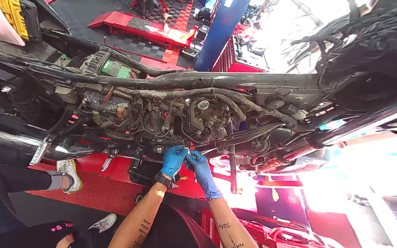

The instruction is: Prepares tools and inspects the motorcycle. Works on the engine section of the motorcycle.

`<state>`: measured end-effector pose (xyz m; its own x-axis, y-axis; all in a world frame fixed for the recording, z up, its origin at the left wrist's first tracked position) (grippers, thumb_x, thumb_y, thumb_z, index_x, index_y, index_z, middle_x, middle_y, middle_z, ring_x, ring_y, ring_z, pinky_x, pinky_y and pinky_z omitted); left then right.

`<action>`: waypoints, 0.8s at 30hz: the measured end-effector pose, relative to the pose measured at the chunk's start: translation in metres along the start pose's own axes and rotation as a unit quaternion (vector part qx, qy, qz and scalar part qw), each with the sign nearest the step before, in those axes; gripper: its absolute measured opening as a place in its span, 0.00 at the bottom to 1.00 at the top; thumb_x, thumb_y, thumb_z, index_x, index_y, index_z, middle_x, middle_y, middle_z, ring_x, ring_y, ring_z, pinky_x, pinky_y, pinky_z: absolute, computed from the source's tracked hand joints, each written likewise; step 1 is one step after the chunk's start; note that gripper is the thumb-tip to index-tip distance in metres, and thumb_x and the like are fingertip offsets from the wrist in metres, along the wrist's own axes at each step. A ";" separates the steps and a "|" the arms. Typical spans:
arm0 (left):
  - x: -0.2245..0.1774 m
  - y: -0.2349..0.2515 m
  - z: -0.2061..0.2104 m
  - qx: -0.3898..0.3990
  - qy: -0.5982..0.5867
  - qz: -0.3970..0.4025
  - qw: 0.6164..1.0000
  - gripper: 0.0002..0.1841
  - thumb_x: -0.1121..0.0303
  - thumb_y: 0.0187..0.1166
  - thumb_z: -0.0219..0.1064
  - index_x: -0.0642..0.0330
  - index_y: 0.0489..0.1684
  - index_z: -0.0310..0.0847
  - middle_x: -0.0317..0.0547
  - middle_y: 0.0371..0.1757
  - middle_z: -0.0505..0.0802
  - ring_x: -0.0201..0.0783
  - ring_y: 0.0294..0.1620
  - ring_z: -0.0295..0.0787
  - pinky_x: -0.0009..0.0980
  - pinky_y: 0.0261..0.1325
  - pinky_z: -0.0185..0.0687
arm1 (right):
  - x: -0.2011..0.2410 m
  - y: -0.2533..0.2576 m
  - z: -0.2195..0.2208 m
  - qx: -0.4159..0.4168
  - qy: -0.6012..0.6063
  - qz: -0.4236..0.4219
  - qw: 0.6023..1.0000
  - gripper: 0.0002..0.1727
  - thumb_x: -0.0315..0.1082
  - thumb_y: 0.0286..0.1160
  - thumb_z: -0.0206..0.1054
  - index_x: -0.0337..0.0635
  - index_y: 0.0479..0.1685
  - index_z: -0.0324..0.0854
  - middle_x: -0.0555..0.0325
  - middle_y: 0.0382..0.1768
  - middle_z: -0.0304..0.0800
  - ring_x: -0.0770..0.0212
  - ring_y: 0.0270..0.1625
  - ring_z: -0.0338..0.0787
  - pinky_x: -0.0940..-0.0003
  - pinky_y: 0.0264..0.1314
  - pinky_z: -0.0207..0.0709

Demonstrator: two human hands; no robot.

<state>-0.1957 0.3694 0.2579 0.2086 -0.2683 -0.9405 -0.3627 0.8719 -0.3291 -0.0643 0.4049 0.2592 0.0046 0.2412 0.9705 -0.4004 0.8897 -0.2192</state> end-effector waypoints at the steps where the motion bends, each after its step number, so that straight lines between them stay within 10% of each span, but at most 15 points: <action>1: -0.002 -0.003 0.002 0.009 -0.037 0.015 0.999 0.10 0.68 0.78 0.74 0.68 0.45 0.87 0.46 0.30 0.91 0.32 0.27 0.87 0.32 0.36 0.88 | 0.003 -0.003 -0.003 0.012 -0.015 -0.007 1.000 0.06 0.26 0.81 0.65 0.31 0.49 0.83 0.56 0.26 0.91 0.70 0.20 0.83 0.77 0.21 0.78; 11: -0.028 -0.003 0.010 -0.037 0.020 0.190 0.981 0.13 0.65 0.73 0.77 0.62 0.50 0.91 0.41 0.42 0.96 0.29 0.43 0.92 0.31 0.56 0.89 | 0.047 0.013 -0.028 -0.090 -0.242 -0.234 0.937 0.08 0.33 0.78 0.70 0.39 0.45 0.91 0.62 0.38 0.95 0.75 0.40 0.91 0.74 0.50 0.87; 24: -0.032 0.017 0.013 -0.119 0.154 0.234 0.953 0.25 0.52 0.71 0.78 0.66 0.55 0.89 0.51 0.49 0.95 0.43 0.53 0.93 0.46 0.67 0.83 | 0.043 0.031 -0.003 -0.179 -0.092 -0.190 0.961 0.06 0.28 0.81 0.65 0.36 0.41 0.88 0.63 0.24 0.90 0.72 0.23 0.86 0.73 0.29 0.83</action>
<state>-0.1969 0.3985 0.2838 -0.2902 -0.0129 -0.9569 -0.5533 0.8181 0.1568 -0.0742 0.4442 0.2943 -0.0860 -0.1713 0.9815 -0.0615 0.9841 0.1664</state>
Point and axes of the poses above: each hand's wrist, its own y-axis towards the middle knuckle, its own z-axis out of the palm, x = y × z, the point moved 4 cm from there along y, towards the middle knuckle
